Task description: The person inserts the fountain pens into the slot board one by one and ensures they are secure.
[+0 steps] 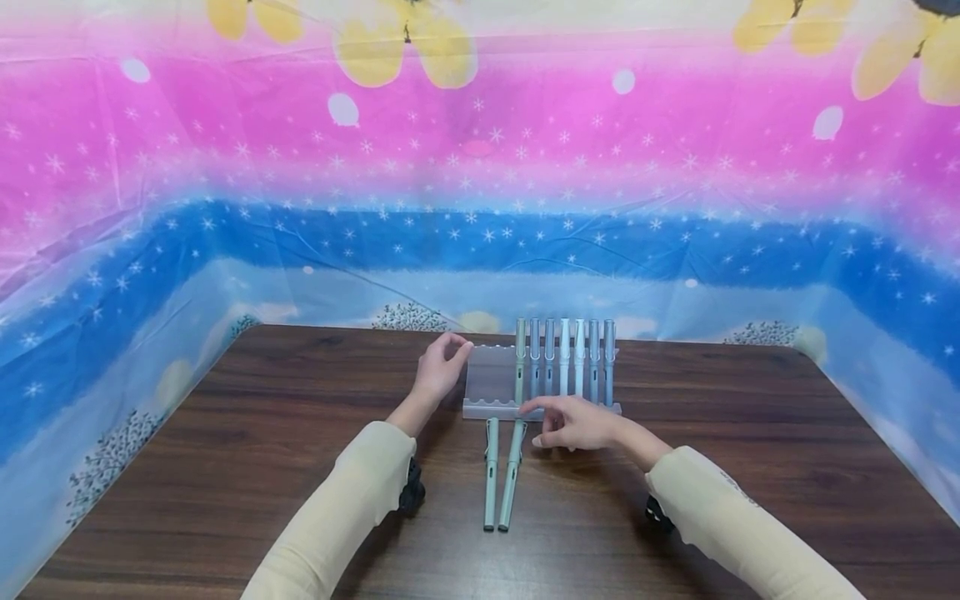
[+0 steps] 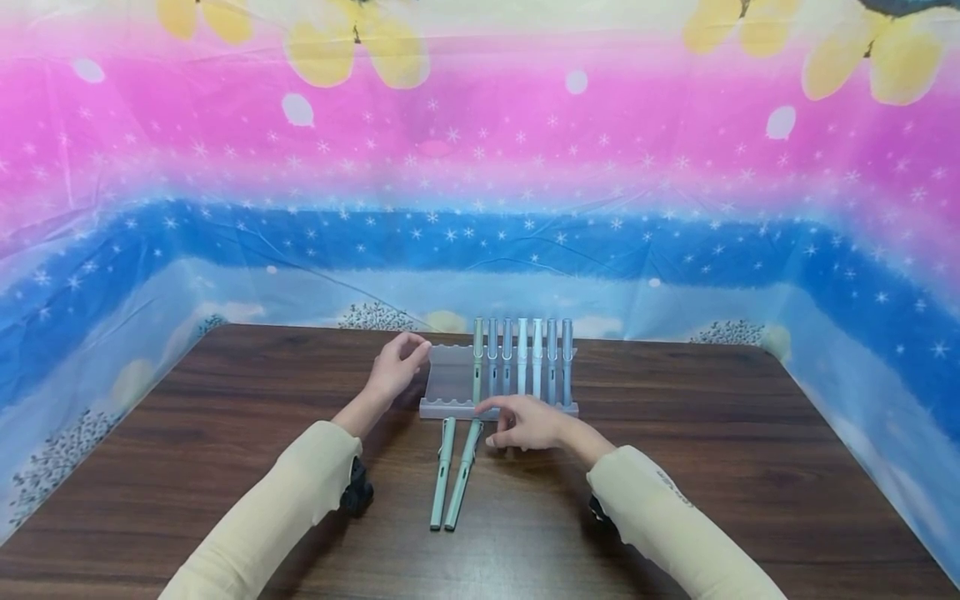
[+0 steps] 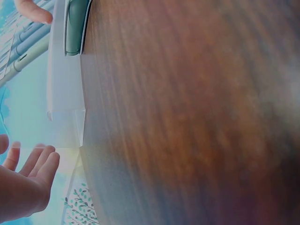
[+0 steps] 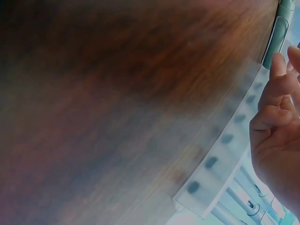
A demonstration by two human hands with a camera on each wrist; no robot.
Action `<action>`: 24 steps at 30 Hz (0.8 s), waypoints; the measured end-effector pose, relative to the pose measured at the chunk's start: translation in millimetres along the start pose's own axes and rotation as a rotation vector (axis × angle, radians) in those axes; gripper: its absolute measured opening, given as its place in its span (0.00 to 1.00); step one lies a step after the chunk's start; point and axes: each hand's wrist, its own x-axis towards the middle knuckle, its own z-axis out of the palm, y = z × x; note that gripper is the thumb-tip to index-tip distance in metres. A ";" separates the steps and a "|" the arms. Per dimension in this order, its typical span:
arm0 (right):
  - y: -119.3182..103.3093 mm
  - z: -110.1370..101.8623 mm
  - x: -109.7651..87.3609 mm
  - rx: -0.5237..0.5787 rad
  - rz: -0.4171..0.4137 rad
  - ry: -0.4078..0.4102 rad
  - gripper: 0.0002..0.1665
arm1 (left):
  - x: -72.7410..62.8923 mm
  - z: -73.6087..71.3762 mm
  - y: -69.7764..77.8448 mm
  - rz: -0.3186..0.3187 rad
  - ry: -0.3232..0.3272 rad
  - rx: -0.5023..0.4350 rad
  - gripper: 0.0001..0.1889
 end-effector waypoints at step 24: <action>0.5 4.5 -0.4 -0.036 0.066 -0.035 0.16 | -0.2 0.4 -0.7 0.005 -0.005 -0.013 0.11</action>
